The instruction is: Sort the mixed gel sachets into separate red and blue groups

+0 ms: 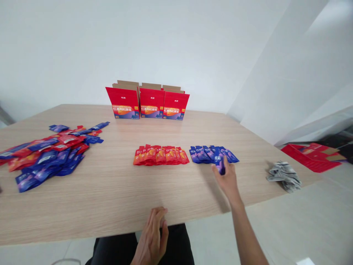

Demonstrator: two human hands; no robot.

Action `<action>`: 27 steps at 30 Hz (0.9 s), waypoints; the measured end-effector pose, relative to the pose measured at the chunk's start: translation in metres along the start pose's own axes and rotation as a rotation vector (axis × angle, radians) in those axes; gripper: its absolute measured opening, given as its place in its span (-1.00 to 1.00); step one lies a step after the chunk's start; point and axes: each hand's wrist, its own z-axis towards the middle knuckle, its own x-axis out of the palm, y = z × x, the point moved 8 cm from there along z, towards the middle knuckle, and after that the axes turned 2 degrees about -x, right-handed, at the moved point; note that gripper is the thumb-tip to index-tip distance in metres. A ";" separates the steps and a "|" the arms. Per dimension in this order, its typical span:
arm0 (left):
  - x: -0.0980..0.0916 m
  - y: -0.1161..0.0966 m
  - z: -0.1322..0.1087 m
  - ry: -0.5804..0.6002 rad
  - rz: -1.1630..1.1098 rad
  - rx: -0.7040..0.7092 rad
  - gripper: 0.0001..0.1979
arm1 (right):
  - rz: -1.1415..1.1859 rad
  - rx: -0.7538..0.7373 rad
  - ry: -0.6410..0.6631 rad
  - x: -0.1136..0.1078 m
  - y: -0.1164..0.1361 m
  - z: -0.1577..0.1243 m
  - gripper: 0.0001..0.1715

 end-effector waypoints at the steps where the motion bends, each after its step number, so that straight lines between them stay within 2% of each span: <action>1: 0.000 0.001 -0.002 -0.016 0.017 -0.006 -0.71 | -0.078 -0.026 -0.014 -0.004 -0.016 0.029 0.01; 3: 0.002 0.002 -0.004 -0.034 0.043 -0.009 -0.70 | -0.242 -0.043 0.051 -0.003 -0.047 0.082 -0.12; 5: 0.003 0.000 -0.004 -0.048 0.071 -0.002 -0.70 | -0.412 -0.006 0.170 0.005 -0.076 0.122 -0.24; 8: 0.002 -0.003 -0.001 -0.070 0.097 -0.003 -0.72 | -0.598 0.114 0.320 0.016 -0.112 0.153 -0.31; 13: 0.001 -0.003 0.005 -0.052 0.013 -0.029 -0.73 | -0.671 0.201 0.430 0.037 -0.136 0.161 -0.43; 17: 0.005 -0.002 0.004 -0.027 -0.007 -0.034 -0.69 | -0.706 0.251 0.453 0.048 -0.145 0.160 -0.38; 27: 0.007 -0.001 0.004 -0.005 -0.035 -0.045 -0.64 | -0.753 0.300 0.404 0.048 -0.142 0.153 -0.32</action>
